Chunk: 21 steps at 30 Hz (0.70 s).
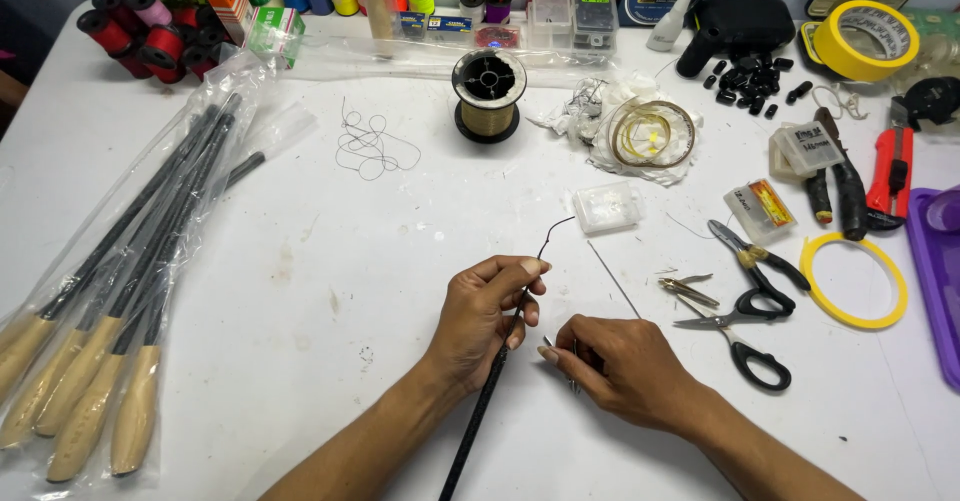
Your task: Trimming and adjusting the tip of a fishing rod using small snips on a workbench.
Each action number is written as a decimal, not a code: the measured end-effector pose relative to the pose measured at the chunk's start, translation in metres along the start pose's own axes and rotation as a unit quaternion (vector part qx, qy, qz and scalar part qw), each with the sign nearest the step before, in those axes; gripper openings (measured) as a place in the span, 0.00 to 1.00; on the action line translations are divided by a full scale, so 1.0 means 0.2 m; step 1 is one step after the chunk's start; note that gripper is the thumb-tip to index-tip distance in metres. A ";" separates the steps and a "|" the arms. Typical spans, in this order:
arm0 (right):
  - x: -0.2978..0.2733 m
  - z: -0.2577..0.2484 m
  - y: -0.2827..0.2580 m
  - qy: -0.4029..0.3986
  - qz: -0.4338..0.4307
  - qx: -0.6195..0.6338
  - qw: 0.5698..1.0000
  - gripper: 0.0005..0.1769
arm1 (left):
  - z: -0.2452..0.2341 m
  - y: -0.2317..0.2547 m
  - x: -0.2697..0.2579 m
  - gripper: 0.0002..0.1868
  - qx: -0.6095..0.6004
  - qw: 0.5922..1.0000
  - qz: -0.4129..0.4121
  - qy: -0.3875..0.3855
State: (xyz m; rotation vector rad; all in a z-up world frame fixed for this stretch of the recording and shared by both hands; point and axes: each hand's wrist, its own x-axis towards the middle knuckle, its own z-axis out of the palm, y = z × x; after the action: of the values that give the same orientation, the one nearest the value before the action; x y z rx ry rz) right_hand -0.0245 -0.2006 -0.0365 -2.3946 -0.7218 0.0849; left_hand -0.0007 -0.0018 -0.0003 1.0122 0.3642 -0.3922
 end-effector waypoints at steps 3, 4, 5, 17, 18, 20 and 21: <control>0.00 -0.01 -0.01 0.002 -0.006 0.004 1.000 0.10 | 0.00 0.00 -0.01 0.13 0.006 1.000 0.005 -0.008; 0.00 0.00 0.00 0.002 -0.005 0.004 1.000 0.10 | 0.01 0.00 -0.01 0.13 0.006 1.000 0.005 -0.008; 0.00 0.00 0.00 0.008 0.002 0.007 1.000 0.11 | 0.01 0.00 -0.01 0.14 0.009 1.000 0.006 -0.010; -0.05 0.05 -0.26 -0.032 0.081 0.260 0.962 0.09 | 0.01 -0.03 0.00 0.14 0.015 1.000 0.019 -0.017; -0.06 0.07 -0.29 -0.067 0.107 0.288 0.949 0.12 | 0.01 -0.03 0.00 0.13 0.012 1.000 0.024 -0.017; -0.06 0.07 -0.32 -0.059 0.101 0.268 0.956 0.11 | 0.02 -0.03 -0.01 0.13 0.016 0.999 0.024 -0.014; -0.06 0.08 -0.34 -0.051 0.094 0.247 0.963 0.10 | 0.02 -0.02 -0.01 0.14 0.022 0.999 0.024 -0.012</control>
State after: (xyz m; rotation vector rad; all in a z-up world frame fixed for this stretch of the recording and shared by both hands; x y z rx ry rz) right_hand -0.0706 -0.1539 -0.0097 -1.9782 -0.4485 0.4191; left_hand -0.0048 -0.0072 -0.0004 1.0555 0.3098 -0.3698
